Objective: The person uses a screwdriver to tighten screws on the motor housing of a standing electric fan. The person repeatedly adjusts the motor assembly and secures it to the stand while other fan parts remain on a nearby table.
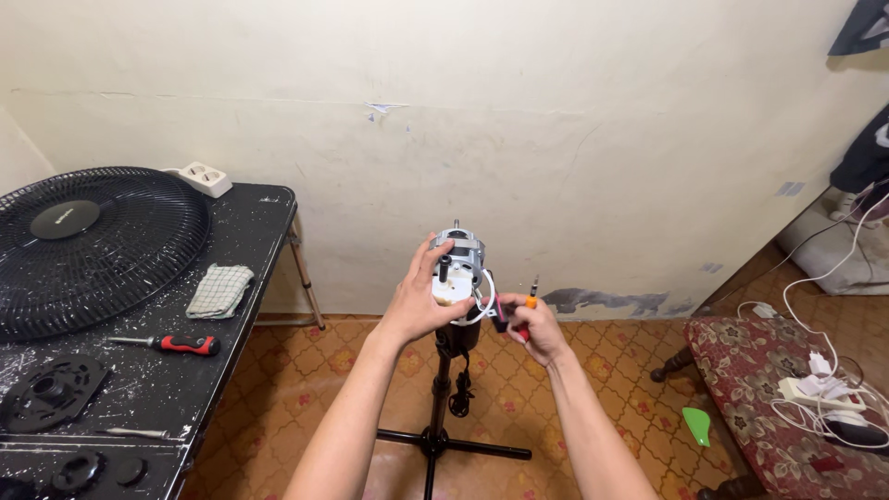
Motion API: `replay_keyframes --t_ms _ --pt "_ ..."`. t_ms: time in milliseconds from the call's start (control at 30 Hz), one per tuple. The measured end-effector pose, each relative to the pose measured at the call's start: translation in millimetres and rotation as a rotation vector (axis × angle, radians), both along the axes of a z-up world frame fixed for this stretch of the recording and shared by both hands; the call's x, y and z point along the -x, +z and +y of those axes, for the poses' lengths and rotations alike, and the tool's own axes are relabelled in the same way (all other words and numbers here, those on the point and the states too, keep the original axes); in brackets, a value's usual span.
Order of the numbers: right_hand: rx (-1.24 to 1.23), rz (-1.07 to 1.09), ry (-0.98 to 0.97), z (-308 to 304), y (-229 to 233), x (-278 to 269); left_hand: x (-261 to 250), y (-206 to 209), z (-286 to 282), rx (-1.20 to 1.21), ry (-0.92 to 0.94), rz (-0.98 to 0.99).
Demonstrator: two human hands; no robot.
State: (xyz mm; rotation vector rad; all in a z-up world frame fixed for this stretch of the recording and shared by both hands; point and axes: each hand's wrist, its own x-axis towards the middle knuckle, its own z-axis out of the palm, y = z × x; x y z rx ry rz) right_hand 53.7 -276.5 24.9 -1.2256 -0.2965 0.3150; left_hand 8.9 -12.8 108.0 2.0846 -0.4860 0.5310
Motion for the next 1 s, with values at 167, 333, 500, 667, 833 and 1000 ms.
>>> replay_keyframes --t_ms 167,333,500,667,833,1000 --pt "0.271 -0.080 0.000 2.3 7.5 0.1 3.3 -4.0 -2.6 -0.010 0.016 -0.035" --pt "0.595 -0.534 -0.082 -7.8 34.7 -5.9 6.7 -1.8 4.0 -0.009 -0.035 0.026" --pt "1.001 -0.377 -0.232 -13.6 62.7 -13.6 9.1 4.9 13.2 -0.100 -0.107 0.031" --pt "0.846 -0.638 -0.234 -15.2 54.2 -23.4 9.2 8.9 20.0 -0.207 -0.156 0.044" --pt "0.807 -0.639 -0.391 -17.0 29.4 -28.7 -5.2 12.6 22.9 -0.472 0.016 -0.211" --pt "0.438 -0.356 -0.437 -14.2 16.8 -22.5 -13.2 1.4 -4.3 -0.271 -0.020 -0.345"
